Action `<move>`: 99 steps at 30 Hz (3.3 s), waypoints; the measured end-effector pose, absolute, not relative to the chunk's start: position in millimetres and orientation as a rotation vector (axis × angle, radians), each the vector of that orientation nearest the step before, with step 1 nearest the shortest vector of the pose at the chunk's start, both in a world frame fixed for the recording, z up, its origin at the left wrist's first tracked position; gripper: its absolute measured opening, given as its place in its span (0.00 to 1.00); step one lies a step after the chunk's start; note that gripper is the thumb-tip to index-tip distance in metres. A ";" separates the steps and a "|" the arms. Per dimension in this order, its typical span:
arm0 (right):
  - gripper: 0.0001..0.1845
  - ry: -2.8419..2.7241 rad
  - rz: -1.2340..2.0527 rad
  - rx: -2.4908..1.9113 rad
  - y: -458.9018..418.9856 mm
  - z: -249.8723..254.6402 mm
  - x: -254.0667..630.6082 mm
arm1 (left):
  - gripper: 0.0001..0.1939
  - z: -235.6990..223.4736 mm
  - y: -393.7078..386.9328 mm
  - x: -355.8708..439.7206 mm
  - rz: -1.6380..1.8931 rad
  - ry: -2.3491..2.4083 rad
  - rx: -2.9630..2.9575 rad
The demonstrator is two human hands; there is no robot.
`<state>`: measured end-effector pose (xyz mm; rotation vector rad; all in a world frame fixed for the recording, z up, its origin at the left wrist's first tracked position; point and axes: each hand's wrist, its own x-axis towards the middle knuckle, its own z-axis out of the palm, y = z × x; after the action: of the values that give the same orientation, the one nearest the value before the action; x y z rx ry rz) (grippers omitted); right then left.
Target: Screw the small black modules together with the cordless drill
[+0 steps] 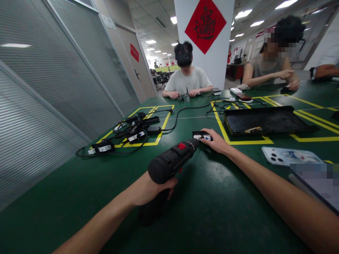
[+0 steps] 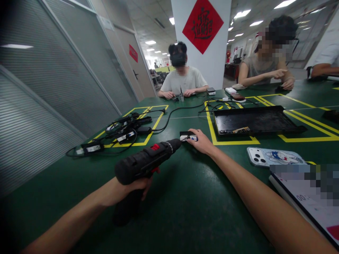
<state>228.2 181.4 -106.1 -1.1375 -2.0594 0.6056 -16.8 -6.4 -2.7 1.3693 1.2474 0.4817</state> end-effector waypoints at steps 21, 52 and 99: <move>0.24 -2.050 0.557 -1.100 179.5 -108.3 227.6 | 0.16 -3.4 -12.5 -24.9 0.392 1.320 1.617; 0.26 -2.051 0.535 -1.091 182.1 -111.8 227.1 | 0.15 -0.1 -10.6 -16.0 0.362 1.413 1.607; 0.26 -2.070 0.516 -1.091 180.7 -109.6 228.5 | 0.14 -9.0 -6.6 -19.0 0.480 1.316 1.452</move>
<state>228.5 180.7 -109.6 -1.0908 -2.0703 0.5161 -19.0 -6.6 -9.0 1.4520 1.3160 0.4799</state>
